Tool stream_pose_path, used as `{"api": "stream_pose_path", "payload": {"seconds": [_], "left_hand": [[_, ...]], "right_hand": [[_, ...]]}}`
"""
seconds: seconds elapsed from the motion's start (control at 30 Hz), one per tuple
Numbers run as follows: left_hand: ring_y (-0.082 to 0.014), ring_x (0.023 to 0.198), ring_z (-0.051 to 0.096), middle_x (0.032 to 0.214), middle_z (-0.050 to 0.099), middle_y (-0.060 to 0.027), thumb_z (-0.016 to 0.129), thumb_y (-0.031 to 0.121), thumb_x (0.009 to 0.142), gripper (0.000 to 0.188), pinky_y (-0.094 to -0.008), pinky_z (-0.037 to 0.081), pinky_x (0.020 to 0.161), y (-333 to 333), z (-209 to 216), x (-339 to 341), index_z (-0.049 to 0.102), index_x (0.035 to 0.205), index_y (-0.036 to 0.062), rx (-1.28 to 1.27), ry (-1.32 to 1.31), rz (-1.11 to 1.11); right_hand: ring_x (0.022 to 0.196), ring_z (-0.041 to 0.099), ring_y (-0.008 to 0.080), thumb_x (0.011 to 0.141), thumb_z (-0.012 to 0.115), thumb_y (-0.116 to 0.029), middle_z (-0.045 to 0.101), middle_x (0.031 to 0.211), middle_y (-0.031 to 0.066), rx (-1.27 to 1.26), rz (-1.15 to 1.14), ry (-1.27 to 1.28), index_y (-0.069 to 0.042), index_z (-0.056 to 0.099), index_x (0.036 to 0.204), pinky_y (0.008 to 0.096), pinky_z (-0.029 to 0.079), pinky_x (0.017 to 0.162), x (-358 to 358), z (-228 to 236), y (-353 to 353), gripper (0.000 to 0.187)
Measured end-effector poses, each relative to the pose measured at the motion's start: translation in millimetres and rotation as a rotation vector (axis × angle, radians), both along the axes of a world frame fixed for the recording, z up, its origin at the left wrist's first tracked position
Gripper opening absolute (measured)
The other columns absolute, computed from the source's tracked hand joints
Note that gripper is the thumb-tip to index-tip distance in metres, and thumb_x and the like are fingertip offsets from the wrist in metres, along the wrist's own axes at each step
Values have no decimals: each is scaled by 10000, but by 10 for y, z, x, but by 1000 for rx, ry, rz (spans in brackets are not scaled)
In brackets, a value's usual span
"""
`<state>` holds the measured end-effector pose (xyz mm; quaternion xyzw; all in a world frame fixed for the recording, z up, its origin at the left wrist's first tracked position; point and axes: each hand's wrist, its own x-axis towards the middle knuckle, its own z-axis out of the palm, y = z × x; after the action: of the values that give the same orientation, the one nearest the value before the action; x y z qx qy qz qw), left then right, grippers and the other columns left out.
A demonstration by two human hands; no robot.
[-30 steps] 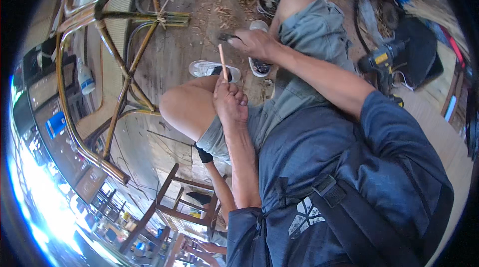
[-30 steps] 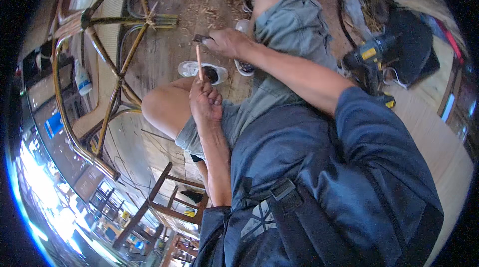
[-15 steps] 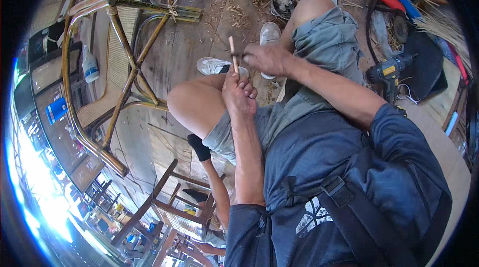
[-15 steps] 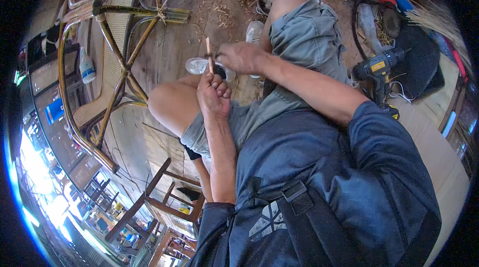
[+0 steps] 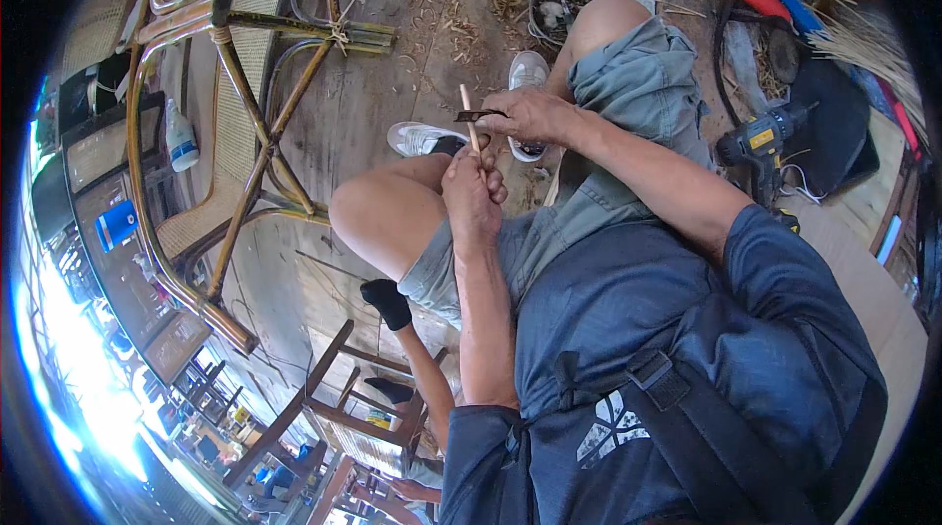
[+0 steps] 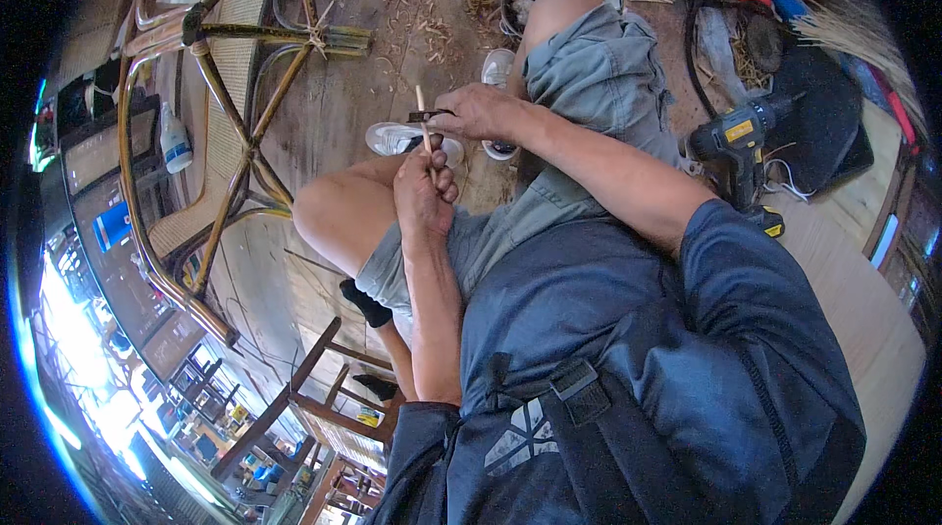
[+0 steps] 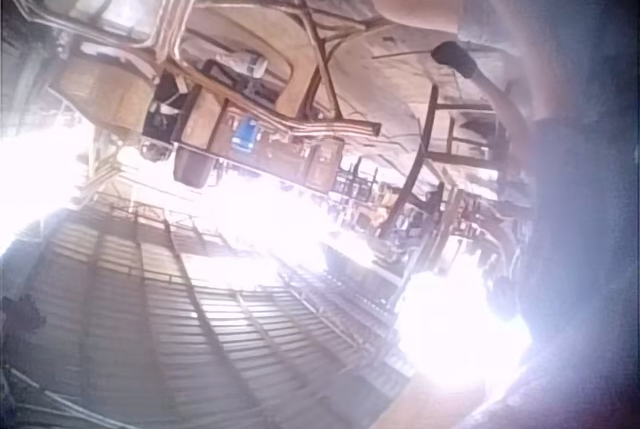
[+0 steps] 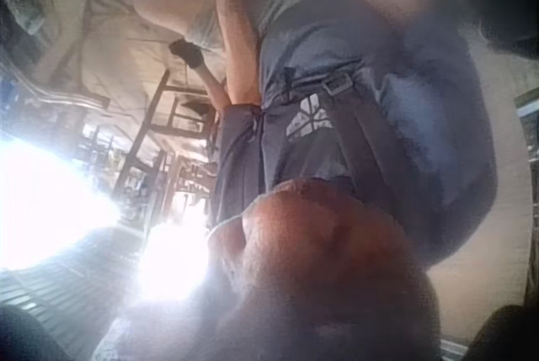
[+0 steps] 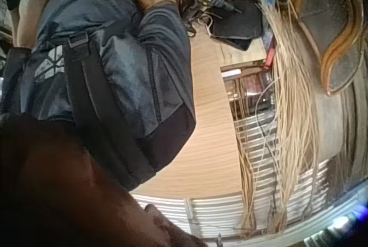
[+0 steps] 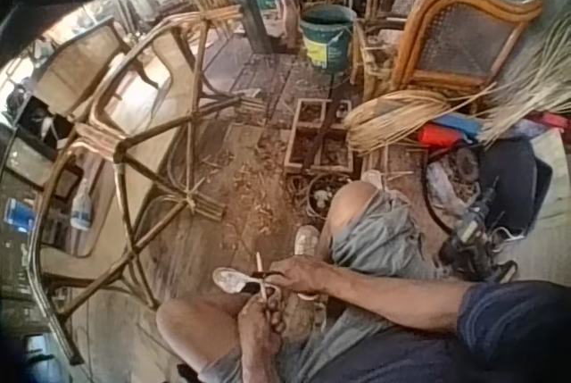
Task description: Repairing and reinforcing rattan chairs using wooden pegs and rattan strips.
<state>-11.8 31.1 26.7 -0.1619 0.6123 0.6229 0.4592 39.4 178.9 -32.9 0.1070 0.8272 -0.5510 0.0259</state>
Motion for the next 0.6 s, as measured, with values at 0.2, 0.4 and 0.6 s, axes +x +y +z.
{"api": "stream_pose_path", "payload": {"seconds": [0.2, 0.4, 0.6], "left_hand": [[-55, 377, 340, 539, 391, 41, 418, 182, 890, 178, -211, 264, 320, -71, -128, 10, 548, 927, 66, -175, 329, -135], [-57, 329, 327, 511, 382, 49, 444, 182, 909, 143, -208, 258, 273, -33, -118, 68, 532, 907, 70, -114, 255, -52], [-58, 322, 316, 506, 384, 48, 447, 187, 909, 137, -216, 251, 266, -126, 29, 95, 537, 927, 85, -36, 103, -22]], "right_hand": [[869, 584, 365, 867, 441, -378, 607, 959, 183, 201, 7, -109, -82, 568, 947, 435, 474, 731, -11, 191, -154, 332], [844, 592, 386, 871, 437, -366, 605, 893, 226, 175, -160, -6, -92, 567, 945, 449, 487, 715, -35, -40, -124, 312], [819, 600, 359, 864, 455, -395, 613, 871, 196, 267, -154, -107, -77, 565, 925, 449, 482, 691, -117, -39, -64, 342]]}}
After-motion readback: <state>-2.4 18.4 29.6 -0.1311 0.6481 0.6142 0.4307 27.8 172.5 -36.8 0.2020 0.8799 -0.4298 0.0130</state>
